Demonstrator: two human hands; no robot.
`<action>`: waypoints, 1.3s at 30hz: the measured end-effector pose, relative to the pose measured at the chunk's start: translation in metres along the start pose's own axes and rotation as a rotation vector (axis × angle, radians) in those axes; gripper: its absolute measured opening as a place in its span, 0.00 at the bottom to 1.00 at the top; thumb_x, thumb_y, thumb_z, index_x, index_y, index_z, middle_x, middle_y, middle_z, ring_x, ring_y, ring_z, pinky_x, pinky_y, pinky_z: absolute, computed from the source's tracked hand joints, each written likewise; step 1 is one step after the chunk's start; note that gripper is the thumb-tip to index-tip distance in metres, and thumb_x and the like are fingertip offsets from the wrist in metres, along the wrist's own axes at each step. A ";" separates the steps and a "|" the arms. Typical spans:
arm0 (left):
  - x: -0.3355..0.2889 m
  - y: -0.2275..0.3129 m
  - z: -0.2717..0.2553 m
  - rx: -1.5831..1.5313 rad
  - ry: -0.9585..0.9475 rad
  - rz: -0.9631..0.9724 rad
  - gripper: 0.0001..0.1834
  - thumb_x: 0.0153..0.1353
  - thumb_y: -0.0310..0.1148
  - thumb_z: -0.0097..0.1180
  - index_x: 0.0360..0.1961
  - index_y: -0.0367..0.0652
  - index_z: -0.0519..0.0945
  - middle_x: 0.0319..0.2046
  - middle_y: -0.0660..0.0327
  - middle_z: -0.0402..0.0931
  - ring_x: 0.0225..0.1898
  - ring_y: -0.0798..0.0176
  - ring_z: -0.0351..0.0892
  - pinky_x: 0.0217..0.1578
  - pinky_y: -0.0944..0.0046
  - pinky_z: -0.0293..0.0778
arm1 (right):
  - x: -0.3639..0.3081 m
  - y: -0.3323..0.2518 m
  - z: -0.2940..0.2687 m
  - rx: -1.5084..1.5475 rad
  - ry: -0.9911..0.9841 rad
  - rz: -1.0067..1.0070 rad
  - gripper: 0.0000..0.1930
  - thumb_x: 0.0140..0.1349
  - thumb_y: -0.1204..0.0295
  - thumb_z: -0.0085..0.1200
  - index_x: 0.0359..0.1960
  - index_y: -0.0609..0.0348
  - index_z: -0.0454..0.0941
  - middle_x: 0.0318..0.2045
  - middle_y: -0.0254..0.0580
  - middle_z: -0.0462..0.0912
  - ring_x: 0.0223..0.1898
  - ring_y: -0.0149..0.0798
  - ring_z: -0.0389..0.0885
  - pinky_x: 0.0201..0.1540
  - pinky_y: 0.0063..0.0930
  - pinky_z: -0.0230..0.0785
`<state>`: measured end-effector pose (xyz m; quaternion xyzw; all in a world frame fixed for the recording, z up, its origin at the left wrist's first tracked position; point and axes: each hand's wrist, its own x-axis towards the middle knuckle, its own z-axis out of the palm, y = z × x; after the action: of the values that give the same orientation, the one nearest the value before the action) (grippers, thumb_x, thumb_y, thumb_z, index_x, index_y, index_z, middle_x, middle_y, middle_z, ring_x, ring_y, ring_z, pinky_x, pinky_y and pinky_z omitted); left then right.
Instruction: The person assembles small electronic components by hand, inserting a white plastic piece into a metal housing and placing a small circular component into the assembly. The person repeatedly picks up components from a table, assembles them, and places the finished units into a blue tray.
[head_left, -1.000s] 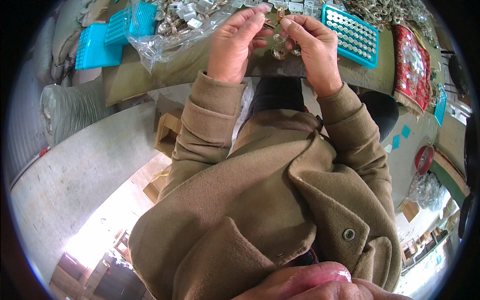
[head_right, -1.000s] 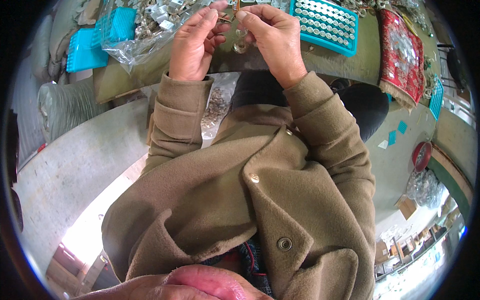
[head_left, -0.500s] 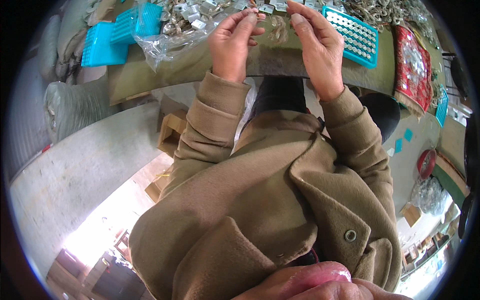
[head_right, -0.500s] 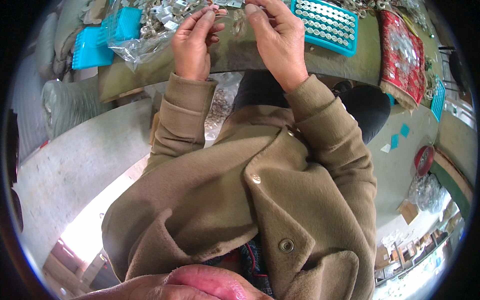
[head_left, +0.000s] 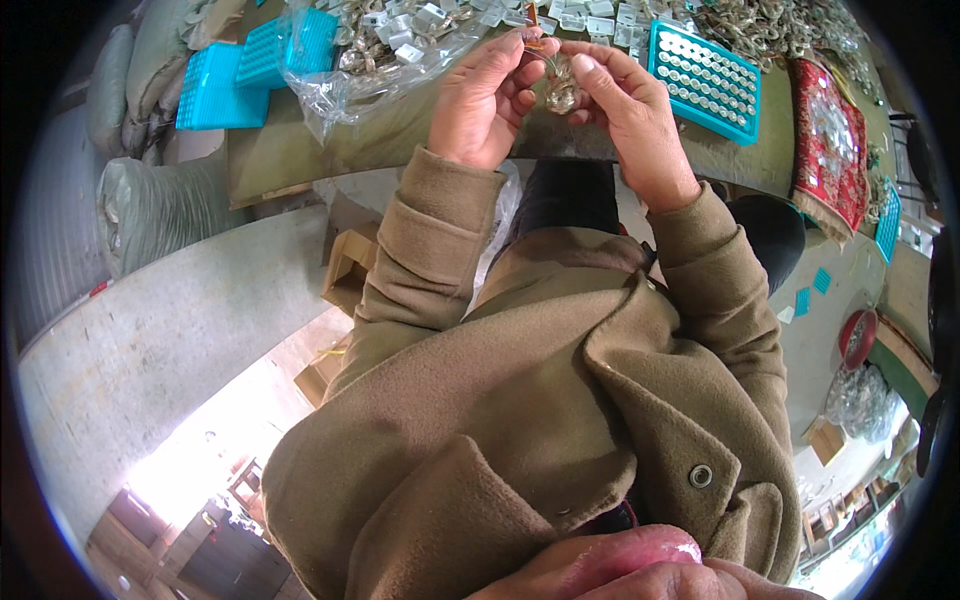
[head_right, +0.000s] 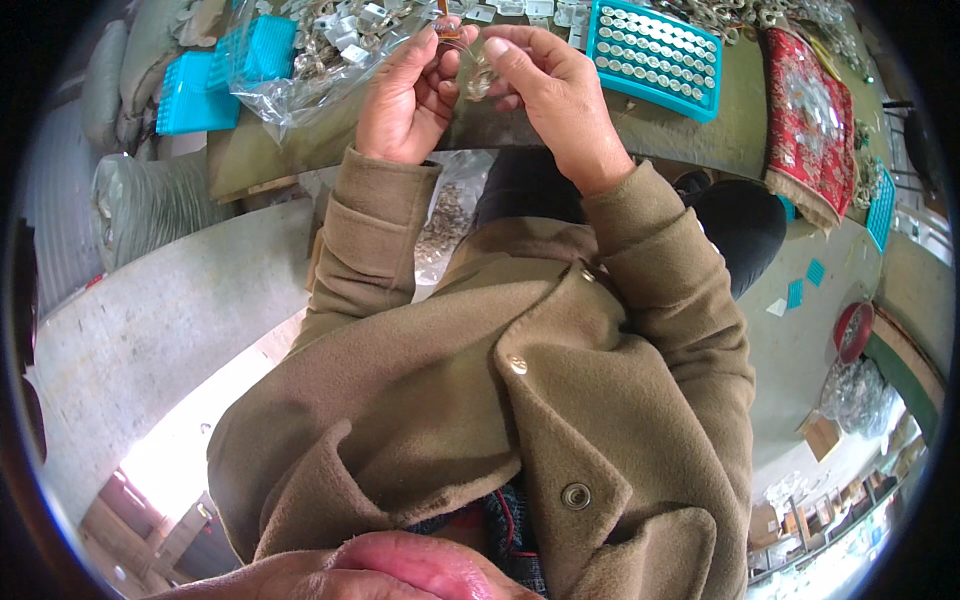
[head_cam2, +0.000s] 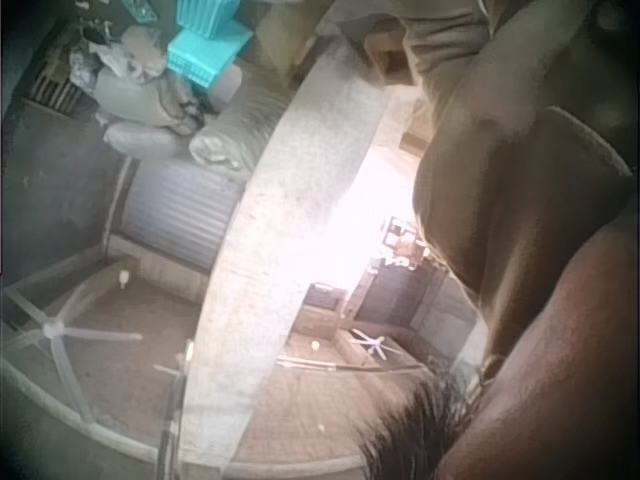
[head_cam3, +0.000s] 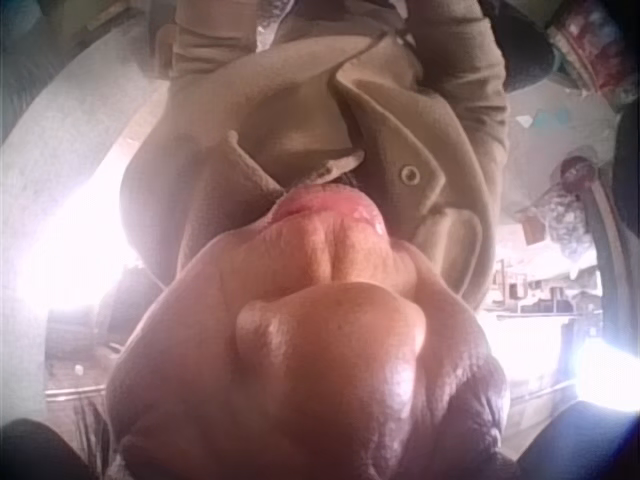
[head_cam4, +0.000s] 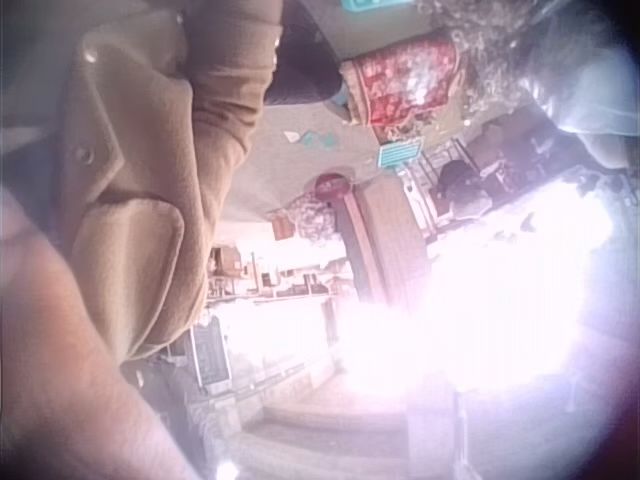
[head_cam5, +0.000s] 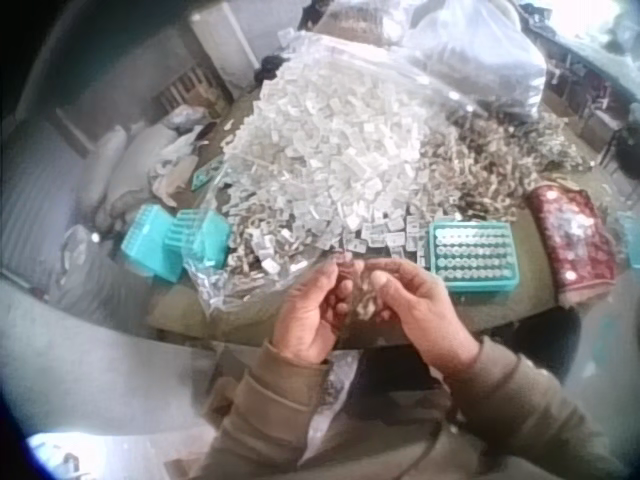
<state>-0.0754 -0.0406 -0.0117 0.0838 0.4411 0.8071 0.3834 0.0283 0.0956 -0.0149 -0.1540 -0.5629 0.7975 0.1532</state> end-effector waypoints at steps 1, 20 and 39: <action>0.000 0.000 0.000 0.005 -0.010 0.006 0.12 0.66 0.37 0.54 0.47 0.44 0.79 0.45 0.64 0.81 0.34 0.81 0.76 0.31 0.78 0.74 | -0.002 -0.001 -0.001 0.006 -0.028 0.030 0.14 0.66 0.67 0.55 0.50 0.62 0.78 0.34 0.33 0.81 0.33 0.25 0.78 0.36 0.19 0.72; -0.005 -0.009 0.011 -0.065 0.027 0.022 0.12 0.65 0.31 0.55 0.48 0.40 0.77 0.42 0.63 0.80 0.42 0.74 0.79 0.41 0.74 0.77 | -0.021 -0.014 -0.015 0.311 0.062 -0.106 0.12 0.66 0.77 0.50 0.50 0.63 0.75 0.43 0.36 0.79 0.40 0.28 0.77 0.45 0.21 0.70; -0.031 -0.002 0.034 -0.053 -0.148 -0.117 0.15 0.68 0.37 0.51 0.52 0.43 0.76 0.45 0.63 0.79 0.39 0.75 0.83 0.23 0.83 0.74 | -0.040 -0.022 -0.031 0.198 0.166 -0.302 0.08 0.64 0.78 0.53 0.45 0.62 0.79 0.40 0.34 0.81 0.38 0.26 0.77 0.43 0.21 0.71</action>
<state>-0.0368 -0.0398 0.0134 0.1073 0.3943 0.7861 0.4636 0.0790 0.1124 -0.0010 -0.1172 -0.4838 0.8016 0.3312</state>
